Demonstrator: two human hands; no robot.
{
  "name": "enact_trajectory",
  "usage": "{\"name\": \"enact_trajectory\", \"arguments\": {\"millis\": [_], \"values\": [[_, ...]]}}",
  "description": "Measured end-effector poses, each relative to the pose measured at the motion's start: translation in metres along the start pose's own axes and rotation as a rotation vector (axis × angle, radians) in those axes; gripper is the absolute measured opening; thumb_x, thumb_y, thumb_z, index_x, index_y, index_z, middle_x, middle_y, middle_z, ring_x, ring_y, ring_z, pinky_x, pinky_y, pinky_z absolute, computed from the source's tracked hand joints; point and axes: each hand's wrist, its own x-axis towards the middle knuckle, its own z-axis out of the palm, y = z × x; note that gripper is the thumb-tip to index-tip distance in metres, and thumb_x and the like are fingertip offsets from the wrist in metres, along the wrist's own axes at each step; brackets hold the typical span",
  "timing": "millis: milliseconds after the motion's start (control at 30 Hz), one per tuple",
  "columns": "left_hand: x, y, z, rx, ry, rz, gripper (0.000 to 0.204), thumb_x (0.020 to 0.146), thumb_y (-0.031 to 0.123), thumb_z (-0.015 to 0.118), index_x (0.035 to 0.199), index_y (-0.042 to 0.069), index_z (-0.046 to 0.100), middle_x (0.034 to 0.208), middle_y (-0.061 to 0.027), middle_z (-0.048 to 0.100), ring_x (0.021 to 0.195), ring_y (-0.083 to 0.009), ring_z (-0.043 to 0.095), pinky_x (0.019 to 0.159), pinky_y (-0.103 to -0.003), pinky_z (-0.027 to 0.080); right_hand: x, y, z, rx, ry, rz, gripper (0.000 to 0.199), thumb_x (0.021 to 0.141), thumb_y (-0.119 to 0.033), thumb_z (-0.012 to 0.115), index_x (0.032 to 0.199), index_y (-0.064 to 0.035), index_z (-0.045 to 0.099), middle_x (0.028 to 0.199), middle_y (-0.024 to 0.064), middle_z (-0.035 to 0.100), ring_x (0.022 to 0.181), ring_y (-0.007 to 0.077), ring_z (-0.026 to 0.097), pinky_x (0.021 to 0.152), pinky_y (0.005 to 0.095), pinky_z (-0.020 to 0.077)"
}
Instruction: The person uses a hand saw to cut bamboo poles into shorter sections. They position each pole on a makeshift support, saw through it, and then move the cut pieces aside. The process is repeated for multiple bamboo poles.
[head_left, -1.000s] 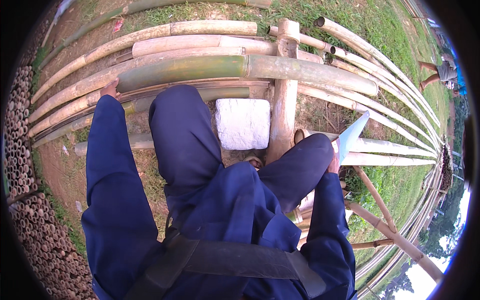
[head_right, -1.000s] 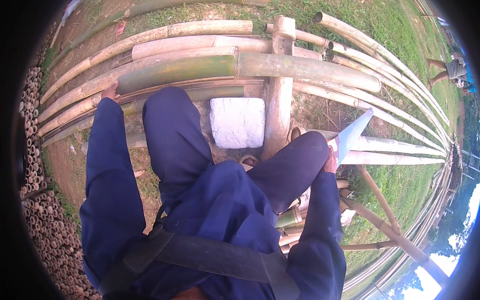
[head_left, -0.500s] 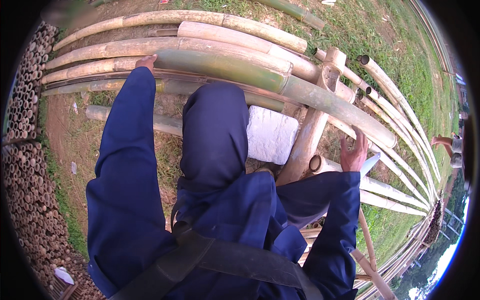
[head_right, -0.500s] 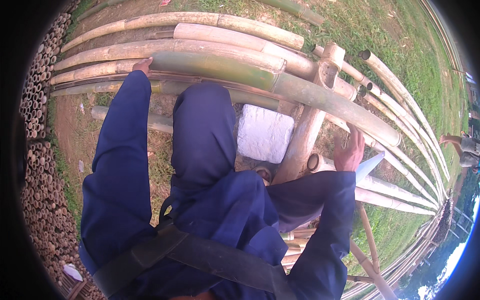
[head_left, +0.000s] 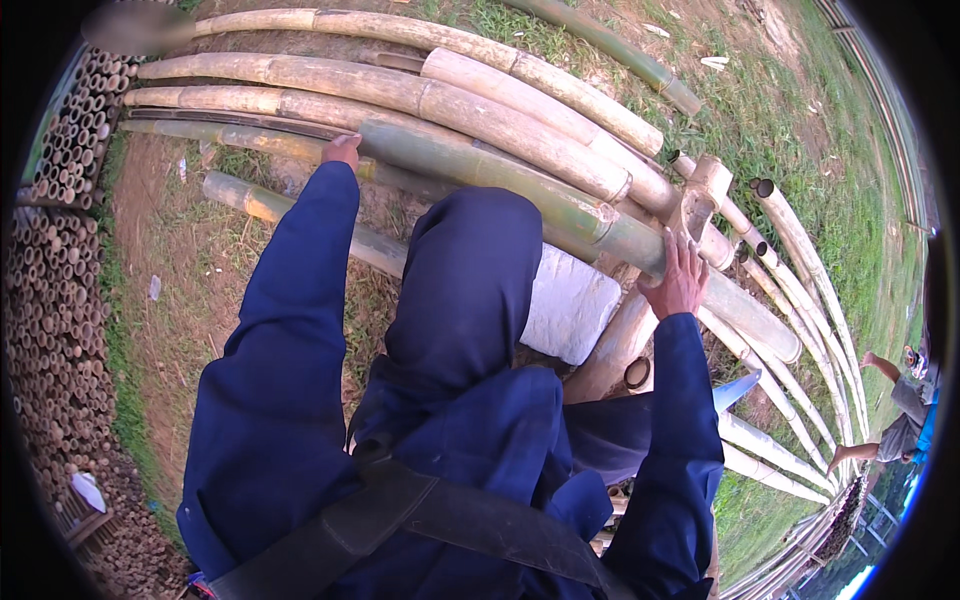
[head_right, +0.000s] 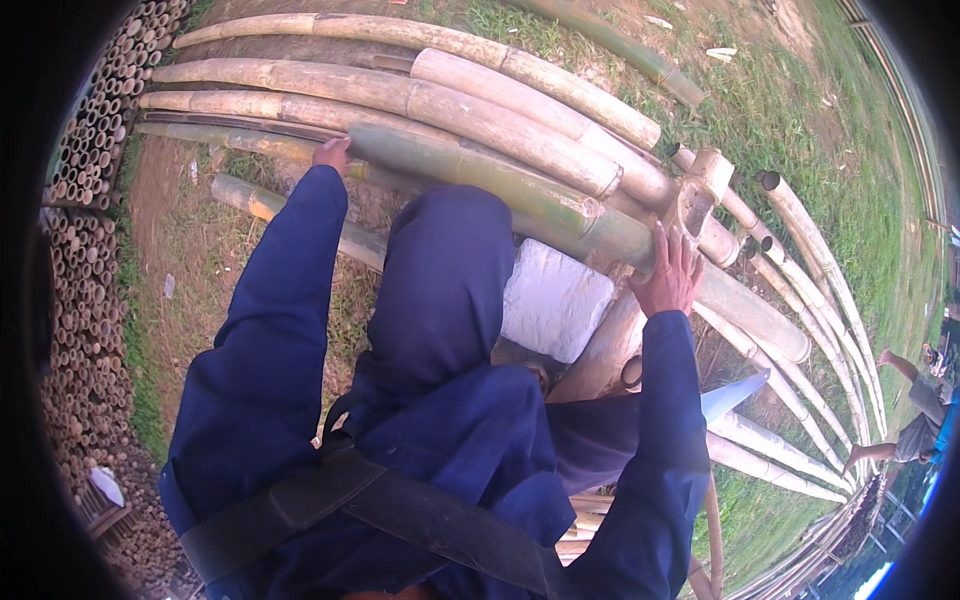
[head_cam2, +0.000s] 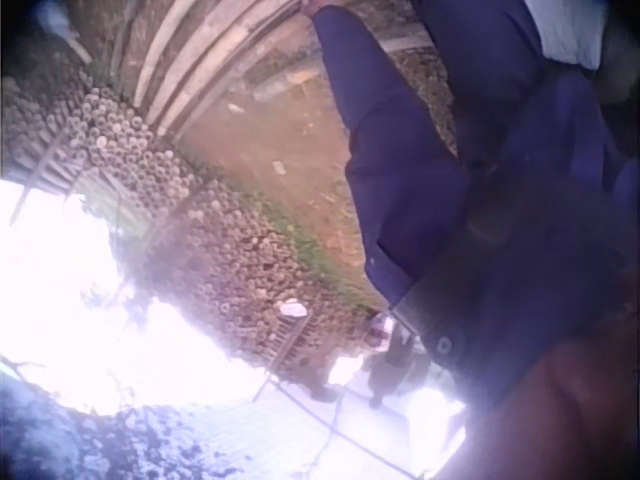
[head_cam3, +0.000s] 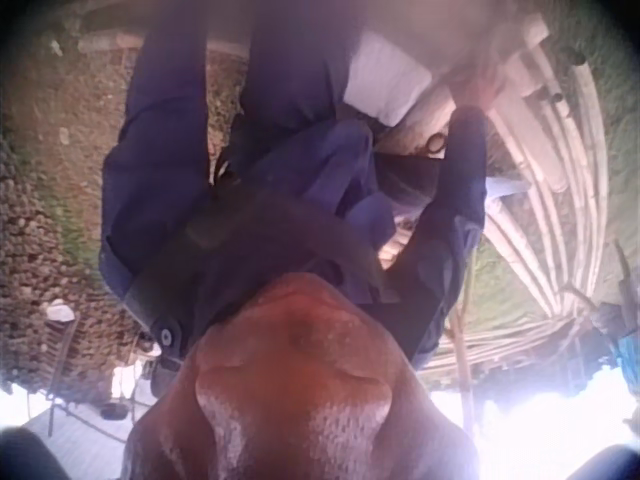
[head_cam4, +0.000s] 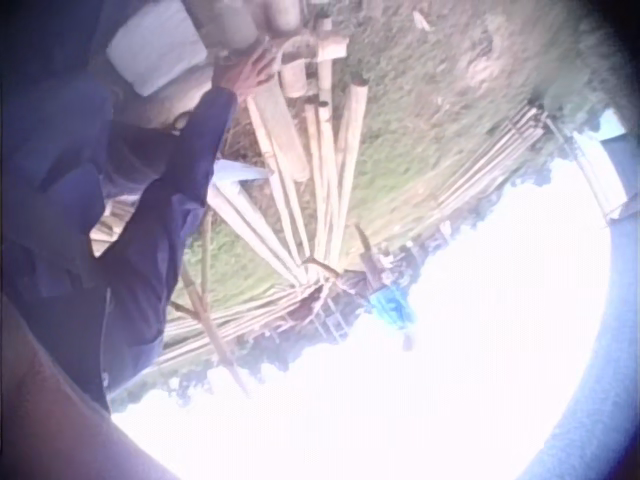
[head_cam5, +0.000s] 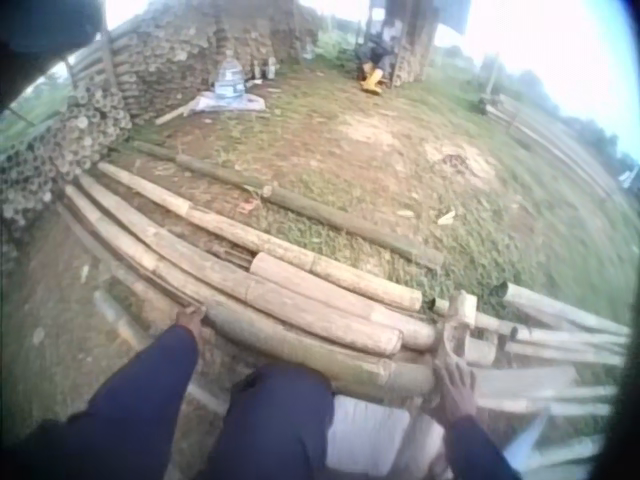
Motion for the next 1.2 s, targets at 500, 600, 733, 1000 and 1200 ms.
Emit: {"name": "enact_trajectory", "arguments": {"millis": [500, 600, 733, 1000, 1200], "values": [[-0.008, -0.004, -0.055, 0.47, 0.4, 0.099, 0.035, 0.089, 0.034, 0.064, 0.103, 0.004, 0.075, 0.102, -0.0189, 0.076, 0.099, -0.035, 0.072, 0.091, -0.044, 0.054, -0.045, -0.04, 0.024, 0.228, 0.1, -0.243, 0.089, 0.054, -0.017, 0.092, 0.137, -0.0164, 0.058, 0.124, 0.0054, 0.062, 0.116, 0.0312, 0.057, 0.105, 0.0474, 0.0441], [-0.021, 0.013, -0.058, 0.447, 0.457, 0.172, 0.034, 0.091, 0.034, 0.065, 0.107, 0.005, 0.074, 0.101, -0.0177, 0.076, 0.099, -0.0344, 0.072, 0.091, -0.044, 0.053, -0.054, -0.046, 0.026, 0.271, 0.059, -0.219, 0.09, 0.053, -0.013, 0.09, 0.137, -0.0133, 0.057, 0.122, 0.0075, 0.062, 0.117, 0.034, 0.056, 0.104, 0.0474, 0.0455], [-0.011, 0.038, -0.056, 0.283, 0.287, 0.378, 0.035, 0.092, 0.037, 0.068, 0.108, 0.006, 0.073, 0.1, -0.0152, 0.076, 0.099, -0.0319, 0.072, 0.09, -0.043, 0.053, -0.058, -0.045, 0.023, 0.29, 0.045, -0.241, 0.09, 0.052, -0.013, 0.09, 0.136, -0.013, 0.057, 0.12, 0.008, 0.063, 0.117, 0.034, 0.057, 0.102, 0.0472, 0.0466], [-0.027, 0.1, 0.012, 0.725, 0.111, 0.7, 0.032, 0.09, 0.034, 0.073, 0.115, 0.014, 0.071, 0.109, -0.0106, 0.075, 0.102, -0.0327, 0.07, 0.093, -0.045, 0.053, -0.05, -0.042, 0.019, 0.299, -0.007, -0.296, 0.087, 0.052, -0.018, 0.092, 0.133, -0.0144, 0.06, 0.117, 0.0082, 0.064, 0.112, 0.0336, 0.058, 0.102, 0.0473, 0.0466], [0.049, 0.142, 0.101, 0.845, 0.003, 0.655, 0.027, 0.097, 0.031, 0.064, 0.114, 0.013, 0.072, 0.12, -0.0152, 0.071, 0.111, -0.036, 0.067, 0.097, -0.045, 0.052, -0.042, -0.039, 0.026, 0.308, -0.034, -0.318, 0.09, 0.054, -0.021, 0.093, 0.137, -0.0151, 0.059, 0.12, 0.008, 0.063, 0.115, 0.0323, 0.058, 0.104, 0.0485, 0.0454]]}}
